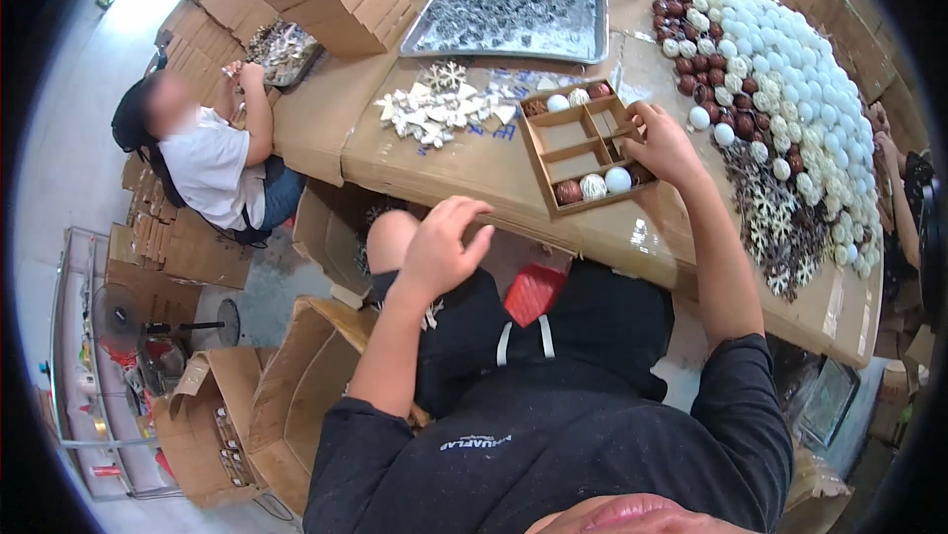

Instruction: The person is sorting and packing decorative ornaments and snowflakes into divided boxes at a manufacturing facility.

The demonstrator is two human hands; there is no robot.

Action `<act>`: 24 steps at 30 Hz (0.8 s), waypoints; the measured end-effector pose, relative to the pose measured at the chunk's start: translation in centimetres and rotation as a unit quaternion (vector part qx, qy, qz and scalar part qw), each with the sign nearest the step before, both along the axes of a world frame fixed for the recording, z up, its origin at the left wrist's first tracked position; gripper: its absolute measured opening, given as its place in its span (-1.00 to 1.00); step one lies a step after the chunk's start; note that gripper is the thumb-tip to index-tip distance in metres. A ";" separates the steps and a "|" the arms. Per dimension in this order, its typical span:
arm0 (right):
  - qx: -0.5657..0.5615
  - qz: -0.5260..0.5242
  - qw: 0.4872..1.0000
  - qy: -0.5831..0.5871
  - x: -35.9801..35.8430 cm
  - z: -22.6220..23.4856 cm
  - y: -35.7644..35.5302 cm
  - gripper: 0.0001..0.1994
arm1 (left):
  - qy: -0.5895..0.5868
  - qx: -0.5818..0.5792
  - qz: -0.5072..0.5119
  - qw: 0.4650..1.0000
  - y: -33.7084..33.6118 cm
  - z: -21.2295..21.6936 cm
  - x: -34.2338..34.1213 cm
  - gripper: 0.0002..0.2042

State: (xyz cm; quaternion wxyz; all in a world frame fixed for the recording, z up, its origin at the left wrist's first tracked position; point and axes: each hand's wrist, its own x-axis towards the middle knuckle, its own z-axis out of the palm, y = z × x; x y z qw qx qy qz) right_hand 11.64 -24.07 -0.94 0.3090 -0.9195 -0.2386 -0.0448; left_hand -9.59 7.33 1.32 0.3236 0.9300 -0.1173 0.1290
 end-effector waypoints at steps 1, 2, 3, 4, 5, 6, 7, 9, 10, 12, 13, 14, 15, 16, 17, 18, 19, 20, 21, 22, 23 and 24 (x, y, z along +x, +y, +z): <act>-0.001 0.007 1.000 0.022 0.2 1.1 0.5 -0.58 | -0.044 0.032 -0.010 0.998 -0.5 0.1 1.2 -0.76; -0.028 0.021 0.999 0.029 1.2 0.5 0.2 -0.55 | -0.024 0.030 -0.022 0.999 -1.1 -0.1 2.6 -0.68; -0.044 0.059 0.997 0.032 2.3 -0.1 -0.1 -0.54 | -0.041 0.053 -0.039 0.997 -1.8 -0.2 4.4 -0.61; -0.065 0.083 0.993 0.056 2.9 -0.2 0.1 -0.55 | -0.053 0.076 -0.054 0.994 -2.1 -0.7 5.7 -0.54; -0.088 0.106 0.987 0.083 3.1 -0.4 0.1 -0.55 | -0.059 0.144 -0.082 0.984 -2.3 -1.2 7.3 -0.41; -0.039 0.105 0.991 0.070 3.3 -1.3 0.1 -0.59 | -0.063 0.171 -0.103 0.978 -2.5 -2.0 8.4 -0.38; -0.019 0.103 0.992 0.067 3.3 -1.9 0.2 -0.61 | -0.066 0.197 -0.122 0.970 -2.6 -3.0 9.5 -0.35; 0.007 0.093 0.994 0.057 3.1 -2.2 -0.2 -0.65 | -0.063 0.195 -0.129 0.970 -3.2 -4.5 10.4 -0.49; 0.004 0.081 0.993 0.089 2.8 -1.7 -0.5 -0.65 | -0.058 0.181 -0.125 0.974 -3.8 -5.0 10.5 -0.56; 0.001 0.080 0.991 0.106 2.4 -1.0 -0.7 -0.66 | -0.085 0.169 -0.123 0.974 -4.6 -4.6 10.1 -0.71; 0.002 0.075 0.991 0.110 2.3 -0.9 -0.7 -0.66 | -0.080 0.165 -0.134 0.974 -4.8 -4.6 10.0 -0.71; 0.001 0.090 0.990 0.107 2.1 -0.8 -0.7 -0.66 | -0.059 0.141 -0.160 0.975 -4.9 -4.5 10.1 -0.72; 0.000 0.104 0.989 0.104 1.9 -0.5 -0.7 -0.65 | -0.036 0.140 -0.180 0.973 -5.0 -4.4 9.8 -0.72; -0.027 0.107 0.988 0.111 1.5 0.3 -0.5 -0.66 | -0.014 0.137 -0.197 0.971 -5.4 -3.8 9.4 -0.72; -0.034 0.116 0.986 0.113 1.5 0.4 -0.5 -0.66 | -0.007 0.136 -0.207 0.969 -5.8 -3.5 9.0 -0.71; -0.042 0.125 0.985 0.115 1.5 0.4 -0.5 -0.67 | -0.008 0.160 -0.208 0.965 -6.3 -3.1 8.7 -0.70; -0.044 0.126 0.985 0.113 1.5 0.5 -0.5 -0.67 | -0.010 0.182 -0.208 0.961 -6.7 -2.9 8.6 -0.70; -0.045 0.122 0.985 0.115 1.4 0.3 -0.6 -0.67 | -0.027 0.188 -0.204 0.960 -7.0 -2.9 8.7 -0.71; -0.045 0.123 0.986 0.108 1.4 0.1 -0.6 -0.67 | -0.027 0.186 -0.207 0.960 -7.1 -3.2 9.1 -0.71; -0.044 0.125 0.986 0.099 1.4 0.0 -0.5 -0.68 | -0.018 0.180 -0.218 0.959 -7.0 -3.4 9.6 -0.71; -0.050 0.124 0.986 0.099 1.4 0.1 -0.5 -0.68 | -0.009 0.174 -0.229 0.958 -7.0 -3.5 10.0 -0.72; -0.051 0.124 0.986 0.099 1.4 0.4 -0.4 -0.68 | -0.029 0.175 -0.242 0.954 -6.8 -3.5 10.6 -0.71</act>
